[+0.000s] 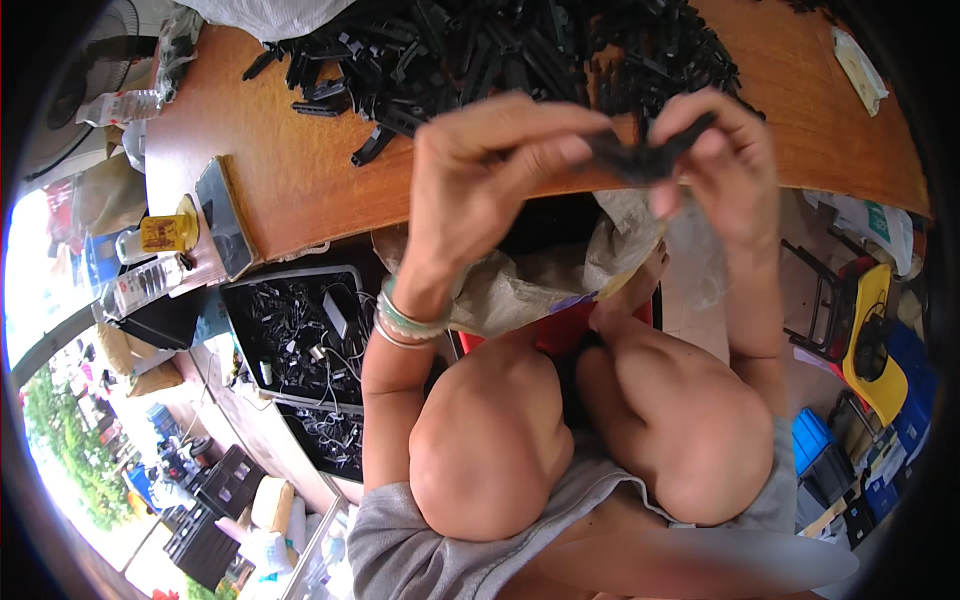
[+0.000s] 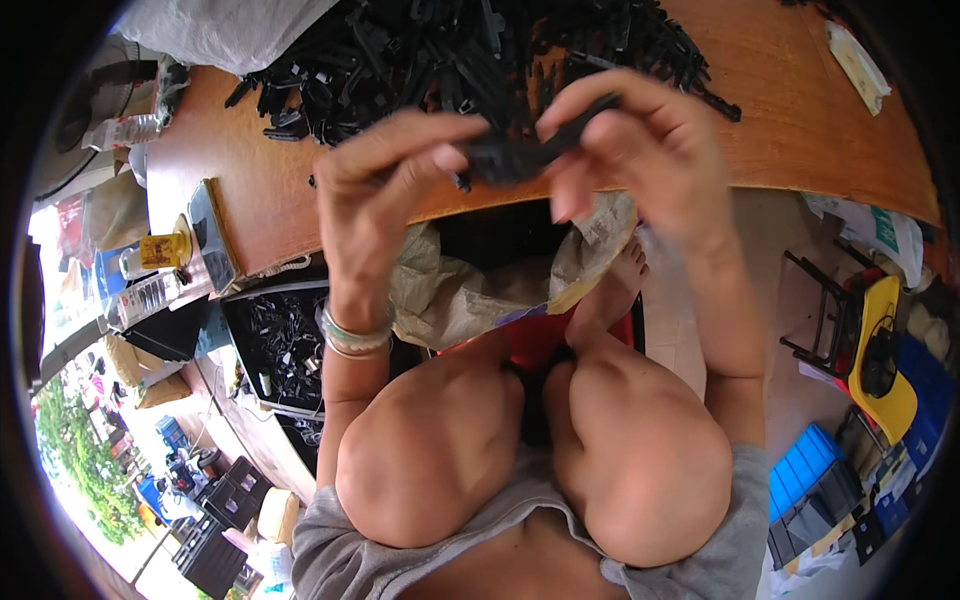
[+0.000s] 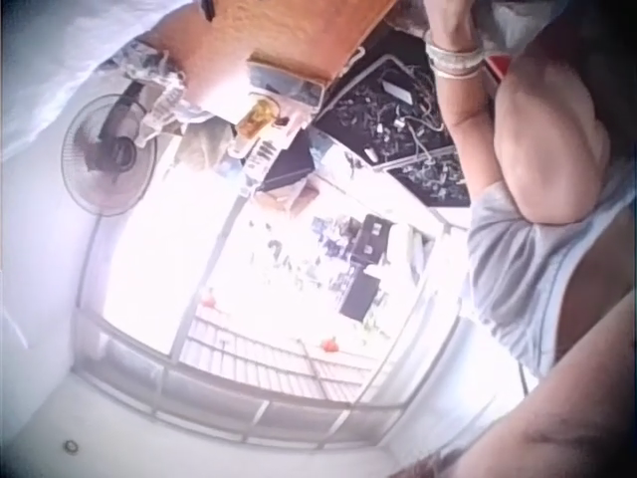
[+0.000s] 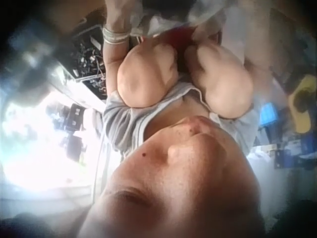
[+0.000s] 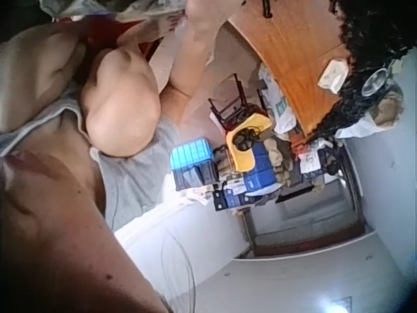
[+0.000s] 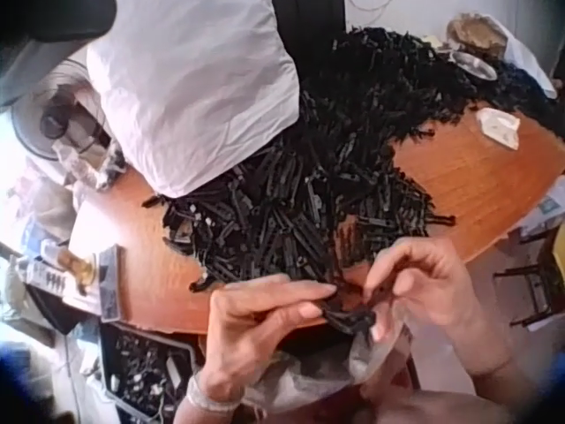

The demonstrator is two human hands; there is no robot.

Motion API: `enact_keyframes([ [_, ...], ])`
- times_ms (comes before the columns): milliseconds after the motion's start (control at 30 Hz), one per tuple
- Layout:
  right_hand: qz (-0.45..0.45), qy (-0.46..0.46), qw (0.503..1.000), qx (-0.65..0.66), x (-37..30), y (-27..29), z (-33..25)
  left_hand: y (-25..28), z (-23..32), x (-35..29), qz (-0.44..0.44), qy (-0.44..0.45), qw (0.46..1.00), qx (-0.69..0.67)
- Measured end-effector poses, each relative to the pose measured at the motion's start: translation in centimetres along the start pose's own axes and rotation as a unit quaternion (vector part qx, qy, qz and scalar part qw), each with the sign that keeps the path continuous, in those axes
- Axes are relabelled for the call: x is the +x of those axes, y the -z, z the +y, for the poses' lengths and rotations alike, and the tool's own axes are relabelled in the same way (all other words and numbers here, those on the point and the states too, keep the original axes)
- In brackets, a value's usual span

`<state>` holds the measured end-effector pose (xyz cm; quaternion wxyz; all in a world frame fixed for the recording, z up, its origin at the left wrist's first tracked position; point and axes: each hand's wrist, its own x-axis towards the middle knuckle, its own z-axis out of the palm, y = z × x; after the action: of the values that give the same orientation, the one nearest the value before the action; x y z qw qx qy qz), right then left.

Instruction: The person assembles plastic clips by hand, picking up components from a table and fitting them together.

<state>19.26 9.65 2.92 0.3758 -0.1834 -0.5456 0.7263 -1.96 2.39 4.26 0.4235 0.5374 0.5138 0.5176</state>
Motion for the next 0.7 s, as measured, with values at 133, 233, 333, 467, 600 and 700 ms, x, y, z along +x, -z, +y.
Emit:
enact_keyframes([
  [133, 0.001, -0.016, 1.000, -0.006, -0.9, -3.2, 1.9, -0.3, -0.8, -2.1, -0.059, 0.118, 0.962, -0.240],
  [233, 0.055, -0.009, 0.993, -0.104, -1.1, -4.1, 2.0, 0.0, -1.4, -2.3, -0.063, 0.134, 0.929, -0.338],
  [333, 0.027, 0.114, 0.949, -0.293, -1.2, -4.4, 2.6, 0.3, -1.2, -2.0, -0.058, 0.162, 0.956, -0.238],
  [467, 0.038, 0.088, 0.943, -0.319, -1.8, -4.7, 2.6, 0.4, -1.6, -2.4, -0.047, 0.170, 0.954, -0.242],
  [600, 0.040, 0.062, 0.954, -0.291, -2.4, -4.4, 2.6, -0.5, -1.3, -2.8, -0.030, 0.176, 0.957, -0.230],
  [700, 0.047, 0.037, 0.939, -0.339, -2.8, -4.2, 2.1, -1.1, -1.6, -2.5, -0.029, 0.202, 0.944, -0.261],
])
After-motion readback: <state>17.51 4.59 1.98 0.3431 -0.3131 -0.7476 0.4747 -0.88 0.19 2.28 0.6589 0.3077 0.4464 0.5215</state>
